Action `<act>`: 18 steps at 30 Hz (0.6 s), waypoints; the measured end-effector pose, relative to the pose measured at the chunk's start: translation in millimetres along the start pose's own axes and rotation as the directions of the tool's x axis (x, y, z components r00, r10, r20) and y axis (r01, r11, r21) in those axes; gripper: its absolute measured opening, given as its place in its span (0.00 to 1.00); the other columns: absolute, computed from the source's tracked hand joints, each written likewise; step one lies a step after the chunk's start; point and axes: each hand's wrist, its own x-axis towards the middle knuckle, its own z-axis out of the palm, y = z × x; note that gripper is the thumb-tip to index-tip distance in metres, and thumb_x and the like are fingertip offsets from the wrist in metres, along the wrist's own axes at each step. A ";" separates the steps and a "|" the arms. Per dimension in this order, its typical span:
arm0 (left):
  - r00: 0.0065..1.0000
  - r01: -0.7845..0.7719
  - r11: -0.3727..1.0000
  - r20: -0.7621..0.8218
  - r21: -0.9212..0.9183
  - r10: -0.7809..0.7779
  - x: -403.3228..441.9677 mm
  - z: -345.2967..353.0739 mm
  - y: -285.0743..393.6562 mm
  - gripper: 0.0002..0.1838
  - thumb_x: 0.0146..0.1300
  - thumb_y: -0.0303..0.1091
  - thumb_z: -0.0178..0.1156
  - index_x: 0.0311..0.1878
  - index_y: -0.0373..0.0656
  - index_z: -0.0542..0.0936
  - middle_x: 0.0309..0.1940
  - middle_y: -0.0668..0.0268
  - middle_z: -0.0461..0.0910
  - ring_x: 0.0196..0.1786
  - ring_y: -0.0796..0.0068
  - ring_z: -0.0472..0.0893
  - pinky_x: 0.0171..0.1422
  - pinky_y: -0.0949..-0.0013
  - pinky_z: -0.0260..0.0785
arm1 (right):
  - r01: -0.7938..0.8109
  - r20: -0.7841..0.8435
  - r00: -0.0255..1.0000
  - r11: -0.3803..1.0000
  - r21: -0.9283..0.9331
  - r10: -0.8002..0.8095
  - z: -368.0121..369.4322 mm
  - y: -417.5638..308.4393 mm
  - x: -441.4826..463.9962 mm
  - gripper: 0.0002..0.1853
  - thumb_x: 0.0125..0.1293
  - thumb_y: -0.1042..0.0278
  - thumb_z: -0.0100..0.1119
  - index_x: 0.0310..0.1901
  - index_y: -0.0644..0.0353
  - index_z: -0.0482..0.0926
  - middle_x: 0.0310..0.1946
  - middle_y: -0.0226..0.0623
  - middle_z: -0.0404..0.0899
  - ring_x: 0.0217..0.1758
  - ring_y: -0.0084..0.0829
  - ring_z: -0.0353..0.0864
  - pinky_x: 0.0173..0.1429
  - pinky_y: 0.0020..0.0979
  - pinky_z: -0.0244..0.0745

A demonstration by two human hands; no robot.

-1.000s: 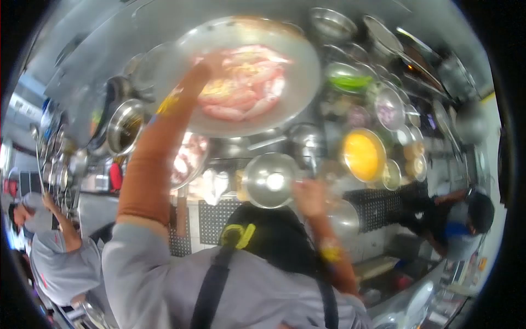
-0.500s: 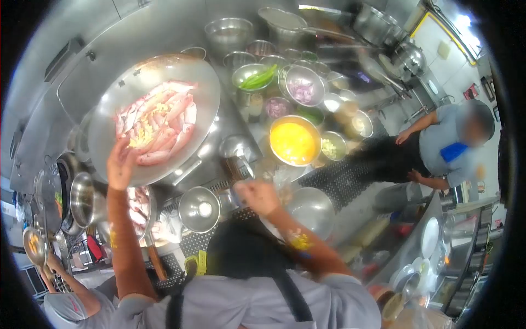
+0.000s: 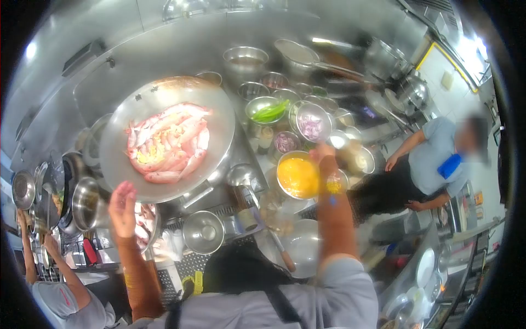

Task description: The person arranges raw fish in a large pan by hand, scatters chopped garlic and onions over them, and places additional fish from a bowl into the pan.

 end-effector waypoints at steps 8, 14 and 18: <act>0.999 0.023 1.000 -0.042 -0.016 -0.024 -21.3 -13.8 -2.7 0.22 0.70 0.31 0.59 0.64 0.33 0.71 0.55 0.57 0.78 0.53 0.69 0.80 0.55 0.71 0.72 | 0.065 -0.011 0.998 0.983 0.172 -0.064 19.9 9.6 55.9 0.13 0.69 0.64 0.59 0.44 0.67 0.73 0.28 0.46 0.81 0.21 0.37 0.83 0.19 0.35 0.78; 0.998 0.053 0.998 -0.043 0.016 -0.052 -17.5 -12.2 -0.2 0.21 0.70 0.29 0.58 0.64 0.33 0.71 0.55 0.57 0.78 0.55 0.70 0.79 0.57 0.70 0.72 | 0.363 -0.004 0.932 0.931 0.016 -0.363 -20.9 -42.0 -9.9 0.12 0.66 0.64 0.58 0.38 0.67 0.75 0.21 0.39 0.80 0.19 0.31 0.81 0.18 0.29 0.76; 0.999 0.039 0.999 -0.010 -0.011 -0.039 -11.2 -2.7 -2.7 0.21 0.70 0.28 0.57 0.64 0.31 0.71 0.55 0.56 0.78 0.55 0.69 0.79 0.59 0.69 0.71 | 0.679 0.068 0.734 0.727 -0.103 -0.676 -52.8 -61.5 -47.9 0.11 0.65 0.64 0.57 0.32 0.65 0.77 0.19 0.37 0.78 0.14 0.26 0.75 0.16 0.25 0.69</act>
